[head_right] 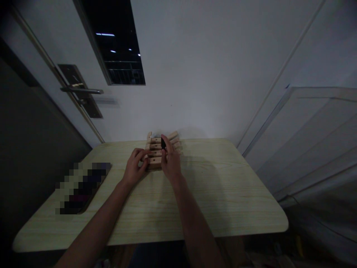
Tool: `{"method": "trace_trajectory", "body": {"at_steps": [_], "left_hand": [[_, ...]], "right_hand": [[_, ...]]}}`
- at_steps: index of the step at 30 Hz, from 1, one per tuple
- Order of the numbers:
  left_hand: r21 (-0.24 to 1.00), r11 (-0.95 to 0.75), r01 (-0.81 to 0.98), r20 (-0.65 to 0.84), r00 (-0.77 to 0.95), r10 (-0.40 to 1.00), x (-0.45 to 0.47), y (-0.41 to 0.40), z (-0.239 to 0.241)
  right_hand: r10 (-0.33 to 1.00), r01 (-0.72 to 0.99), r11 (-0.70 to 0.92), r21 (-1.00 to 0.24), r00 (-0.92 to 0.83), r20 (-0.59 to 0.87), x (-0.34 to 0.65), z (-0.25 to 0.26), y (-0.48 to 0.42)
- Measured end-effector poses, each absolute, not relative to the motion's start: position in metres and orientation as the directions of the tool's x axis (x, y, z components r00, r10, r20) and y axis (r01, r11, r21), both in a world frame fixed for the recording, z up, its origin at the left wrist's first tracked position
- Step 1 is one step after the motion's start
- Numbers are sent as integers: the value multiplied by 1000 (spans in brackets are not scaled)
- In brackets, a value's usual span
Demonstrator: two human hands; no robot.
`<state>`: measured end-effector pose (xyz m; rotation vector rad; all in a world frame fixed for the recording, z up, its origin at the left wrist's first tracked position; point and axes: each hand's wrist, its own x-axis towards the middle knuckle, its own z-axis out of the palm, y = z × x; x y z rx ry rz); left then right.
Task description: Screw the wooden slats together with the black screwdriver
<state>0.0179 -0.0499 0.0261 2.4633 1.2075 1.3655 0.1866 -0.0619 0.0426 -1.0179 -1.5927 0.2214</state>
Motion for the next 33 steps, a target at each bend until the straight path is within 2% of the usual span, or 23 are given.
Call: {"method": "trace_trajectory", "body": {"at_steps": [5, 12, 24, 33], "left_hand": [[418, -677, 606, 679, 287, 676, 18, -50, 26], [432, -676, 597, 674, 285, 682, 19, -52, 28], [446, -678, 585, 671, 283, 685, 19, -51, 28], [432, -672, 602, 670, 285, 685, 19, -51, 28]], "right_hand": [[671, 456, 635, -623, 72, 738, 186, 38, -57], [682, 480, 592, -648, 131, 720, 186, 38, -56], [683, 479, 615, -627, 74, 727, 185, 40, -60], [674, 502, 592, -631, 122, 729, 185, 39, -56]]}}
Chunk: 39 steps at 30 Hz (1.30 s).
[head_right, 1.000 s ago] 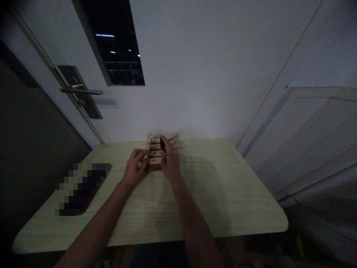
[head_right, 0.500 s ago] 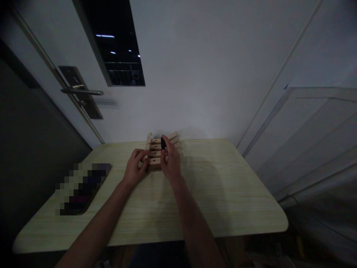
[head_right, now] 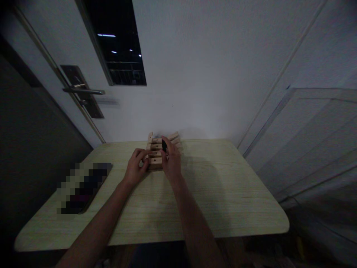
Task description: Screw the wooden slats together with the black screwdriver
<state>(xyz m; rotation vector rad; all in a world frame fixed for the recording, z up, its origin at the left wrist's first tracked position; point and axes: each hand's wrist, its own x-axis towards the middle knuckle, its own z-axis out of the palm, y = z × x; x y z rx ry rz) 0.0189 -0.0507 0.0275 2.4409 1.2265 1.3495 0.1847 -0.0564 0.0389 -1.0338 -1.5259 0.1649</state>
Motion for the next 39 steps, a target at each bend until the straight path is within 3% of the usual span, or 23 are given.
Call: {"method": "trace_trajectory", "body": {"at_steps": [20, 29, 39], "left_hand": [[418, -689, 592, 698, 276, 660, 19, -51, 27], [412, -694, 590, 697, 287, 657, 18, -50, 26], [420, -691, 589, 694, 282, 662, 18, -51, 27]], "right_hand": [[700, 478, 599, -643, 77, 710, 185, 40, -60], [675, 593, 546, -592, 107, 730, 187, 42, -58], [678, 560, 566, -606, 103, 728, 185, 44, -62]]}}
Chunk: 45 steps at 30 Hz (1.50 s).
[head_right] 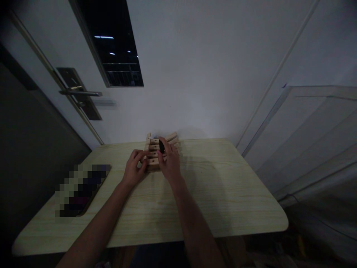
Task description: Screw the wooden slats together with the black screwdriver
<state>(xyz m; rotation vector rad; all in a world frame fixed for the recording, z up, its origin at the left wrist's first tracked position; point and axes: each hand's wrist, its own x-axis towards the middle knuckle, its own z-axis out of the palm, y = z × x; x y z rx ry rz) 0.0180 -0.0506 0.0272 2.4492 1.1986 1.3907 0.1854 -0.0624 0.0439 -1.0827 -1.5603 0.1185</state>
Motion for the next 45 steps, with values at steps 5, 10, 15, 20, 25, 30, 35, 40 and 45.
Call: {"method": "trace_trajectory", "body": {"at_steps": [5, 10, 15, 20, 25, 30, 35, 40, 45], "left_hand": [[408, -690, 598, 702, 278, 656, 18, -50, 27], [416, -692, 590, 702, 276, 657, 19, -50, 26], [423, -685, 593, 694, 274, 666, 18, -51, 27], [425, -681, 597, 689, 274, 671, 19, -51, 28], [427, -681, 595, 685, 279, 673, 18, -51, 28], [420, -685, 595, 688, 283, 668, 19, -52, 28], [422, -680, 599, 686, 279, 672, 19, -51, 28], [416, -686, 597, 694, 279, 664, 19, -50, 27], [416, -689, 594, 698, 277, 660, 19, -50, 27]], "right_hand": [[695, 482, 620, -618, 28, 719, 184, 41, -61], [683, 508, 617, -602, 36, 730, 185, 40, -58], [676, 563, 581, -587, 67, 733, 186, 42, -59], [668, 551, 605, -575, 43, 743, 185, 45, -63], [678, 514, 619, -594, 31, 734, 186, 43, -63], [698, 460, 596, -658, 108, 708, 184, 37, -58], [683, 484, 577, -658, 156, 714, 181, 35, -56], [682, 494, 588, -641, 124, 721, 182, 38, -59], [696, 470, 607, -641, 75, 714, 182, 37, -60]]}}
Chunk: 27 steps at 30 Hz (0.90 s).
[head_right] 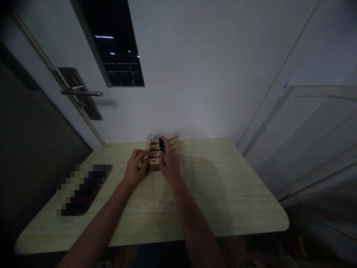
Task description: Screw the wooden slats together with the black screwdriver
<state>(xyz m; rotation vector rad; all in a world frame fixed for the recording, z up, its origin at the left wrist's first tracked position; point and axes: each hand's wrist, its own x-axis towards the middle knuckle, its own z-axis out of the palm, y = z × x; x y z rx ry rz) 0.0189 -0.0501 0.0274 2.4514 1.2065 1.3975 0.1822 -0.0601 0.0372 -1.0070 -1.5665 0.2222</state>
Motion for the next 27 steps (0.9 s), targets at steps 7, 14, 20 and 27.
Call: {"method": "trace_trajectory", "body": {"at_steps": [7, 14, 20, 27], "left_hand": [[408, -679, 611, 687, 285, 669, 18, -49, 26], [424, -685, 593, 691, 277, 668, 19, -50, 26], [422, -685, 594, 690, 280, 668, 19, -50, 27], [428, -685, 590, 686, 281, 671, 18, -51, 28]], "right_hand": [[684, 498, 587, -638, 116, 720, 184, 35, -55], [663, 523, 587, -618, 128, 738, 184, 38, -59], [687, 446, 614, -651, 103, 719, 183, 42, -64], [698, 418, 615, -668, 106, 708, 183, 41, -62]]}}
